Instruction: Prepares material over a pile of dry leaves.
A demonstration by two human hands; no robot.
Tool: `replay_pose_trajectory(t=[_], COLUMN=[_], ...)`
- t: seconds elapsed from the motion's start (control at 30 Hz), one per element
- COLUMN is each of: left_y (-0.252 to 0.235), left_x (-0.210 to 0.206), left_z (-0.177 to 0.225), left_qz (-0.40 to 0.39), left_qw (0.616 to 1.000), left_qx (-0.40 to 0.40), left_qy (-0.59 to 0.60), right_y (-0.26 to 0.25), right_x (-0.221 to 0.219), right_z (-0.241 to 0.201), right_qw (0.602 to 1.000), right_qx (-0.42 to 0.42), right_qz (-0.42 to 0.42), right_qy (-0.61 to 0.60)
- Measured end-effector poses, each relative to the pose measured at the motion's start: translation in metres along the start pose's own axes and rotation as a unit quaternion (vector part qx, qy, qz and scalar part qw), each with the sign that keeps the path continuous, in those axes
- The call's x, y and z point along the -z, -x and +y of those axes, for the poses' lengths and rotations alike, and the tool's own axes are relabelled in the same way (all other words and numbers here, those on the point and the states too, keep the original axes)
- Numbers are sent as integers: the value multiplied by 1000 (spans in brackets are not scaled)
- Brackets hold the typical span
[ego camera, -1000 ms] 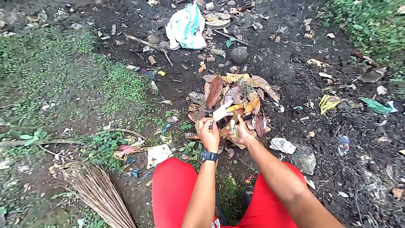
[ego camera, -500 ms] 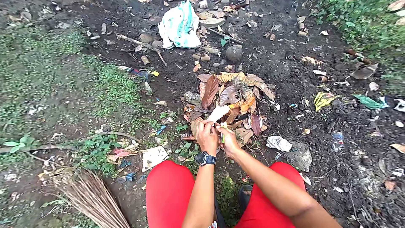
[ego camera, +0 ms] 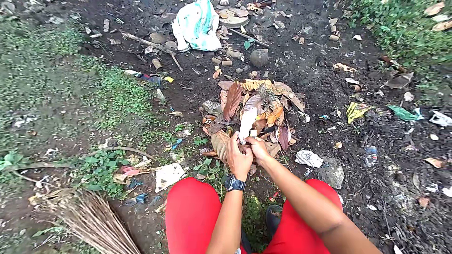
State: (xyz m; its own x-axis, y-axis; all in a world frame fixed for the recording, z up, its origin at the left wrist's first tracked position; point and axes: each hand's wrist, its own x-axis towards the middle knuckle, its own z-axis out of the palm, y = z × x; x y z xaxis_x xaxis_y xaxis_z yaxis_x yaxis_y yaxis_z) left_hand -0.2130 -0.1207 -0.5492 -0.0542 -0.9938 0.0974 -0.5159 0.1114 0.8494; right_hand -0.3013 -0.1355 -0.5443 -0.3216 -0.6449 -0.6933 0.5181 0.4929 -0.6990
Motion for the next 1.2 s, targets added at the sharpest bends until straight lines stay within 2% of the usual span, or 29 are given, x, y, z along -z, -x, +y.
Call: replay_pose_trajectory(t=[0.1,0.17,0.27,0.37,0.5,0.57,0.67,0.77,1.0,1.2], left_y=[-15,-25,-38,-47,-46,-38,-27,-23,-21,-21], left_x=[25,44,69,80,77,76,80,93,108,114], left_z=[9,14,13,-5,-35,-29,-19,-18,-24,-27], left_qz=[18,47,81,106,132,125,116,130,136,127], left_qw=[999,998,994,988,973,957,946,934,923,918], left_qx=[19,8,-7,-1,74,127,107,92,90,103], left_qy=[24,51,79,110,174,228,284,321,350,362], right_y=[-20,-32,-51,-63,-88,-95,-103,-106,-103,-114], right_x=[-9,-13,-17,-19,-19,-16,-11,0,44,28], right_z=[12,28,57,71,79,81,90,91,86,65], right_qw=[991,984,978,973,967,964,960,955,904,892], right_qx=[-14,-48,-90,-94,-71,-76,-78,-67,-69,-118], right_qz=[-10,-12,25,73,112,127,156,187,181,195], right_qy=[136,174,187,200,219,223,221,219,381,391])
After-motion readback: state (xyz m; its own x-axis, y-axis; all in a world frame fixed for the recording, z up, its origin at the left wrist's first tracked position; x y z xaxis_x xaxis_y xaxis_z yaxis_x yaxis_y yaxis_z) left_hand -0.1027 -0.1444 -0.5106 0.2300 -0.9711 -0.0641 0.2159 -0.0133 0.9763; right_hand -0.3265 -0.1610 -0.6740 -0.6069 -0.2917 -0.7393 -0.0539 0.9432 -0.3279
